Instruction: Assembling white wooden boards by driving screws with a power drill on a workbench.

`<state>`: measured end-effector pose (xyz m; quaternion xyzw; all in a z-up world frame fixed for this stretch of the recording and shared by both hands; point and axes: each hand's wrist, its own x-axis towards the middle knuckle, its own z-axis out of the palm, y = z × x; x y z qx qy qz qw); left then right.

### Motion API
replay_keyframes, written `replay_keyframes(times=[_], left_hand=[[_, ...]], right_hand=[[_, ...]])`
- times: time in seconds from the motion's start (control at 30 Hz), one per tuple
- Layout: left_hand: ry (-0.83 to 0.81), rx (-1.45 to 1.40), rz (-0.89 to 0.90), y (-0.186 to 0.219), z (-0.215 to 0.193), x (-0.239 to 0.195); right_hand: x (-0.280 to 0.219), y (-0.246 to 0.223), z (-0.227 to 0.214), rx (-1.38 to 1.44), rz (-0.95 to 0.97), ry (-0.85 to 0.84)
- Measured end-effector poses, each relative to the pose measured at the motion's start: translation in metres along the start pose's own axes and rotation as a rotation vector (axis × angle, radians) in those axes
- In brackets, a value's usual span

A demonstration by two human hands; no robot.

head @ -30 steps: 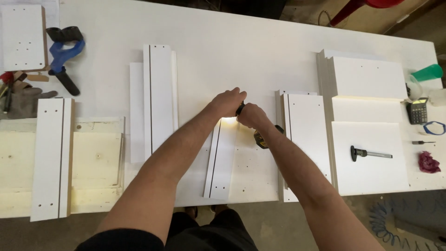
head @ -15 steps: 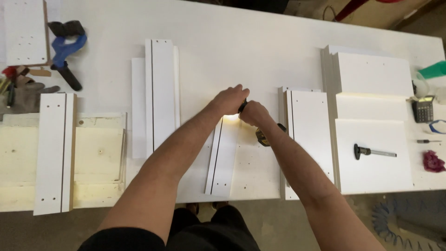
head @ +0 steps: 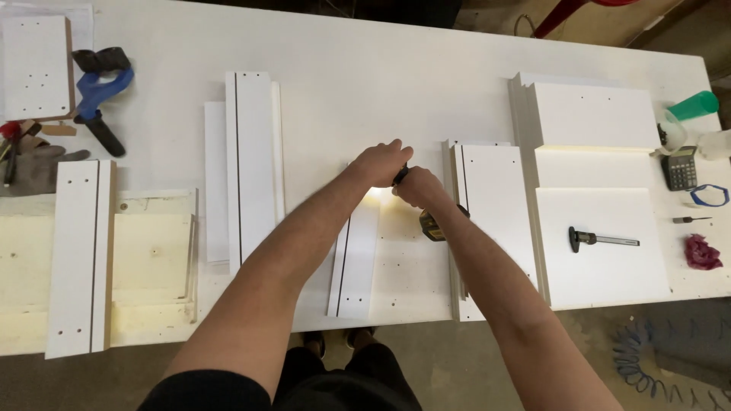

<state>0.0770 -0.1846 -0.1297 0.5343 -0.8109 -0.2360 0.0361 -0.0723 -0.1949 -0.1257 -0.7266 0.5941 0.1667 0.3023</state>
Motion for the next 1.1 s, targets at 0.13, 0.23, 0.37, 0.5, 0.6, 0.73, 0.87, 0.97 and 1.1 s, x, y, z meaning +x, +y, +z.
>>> replay_keyframes(times=[0.13, 0.23, 0.37, 0.5, 0.6, 0.73, 0.87, 0.97, 1.1], left_hand=[[-0.021, 0.024, -0.002, -0.001, 0.002, -0.002], [-0.030, 0.008, -0.008, -0.004, 0.006, 0.001], [-0.004, -0.034, -0.015, -0.004, 0.013, -0.007], [0.013, -0.080, -0.040, -0.010, 0.012, -0.007], [0.019, -0.096, -0.038, -0.007, 0.003, -0.010], [0.010, -0.108, -0.044, -0.008, 0.005, -0.010], [0.031, -0.095, -0.044, -0.008, 0.004, -0.007], [0.030, -0.096, -0.051, -0.009, 0.005, -0.006], [0.008, -0.097, -0.069, -0.010, 0.010, -0.002]], right_hand=[[0.005, 0.003, 0.005, 0.012, -0.032, -0.007], [0.023, 0.008, 0.014, 0.040, -0.018, -0.012], [0.050, 0.026, 0.040, 0.025, -0.033, 0.021], [0.050, 0.022, 0.036, 0.005, -0.014, 0.028], [0.064, 0.031, 0.042, 0.013, -0.019, 0.029], [0.071, 0.037, 0.045, 0.003, -0.024, 0.006], [0.072, 0.036, 0.040, 0.007, -0.022, 0.013], [0.077, 0.036, 0.041, 0.016, -0.028, 0.025], [0.075, 0.039, 0.043, 0.045, -0.020, 0.009]])
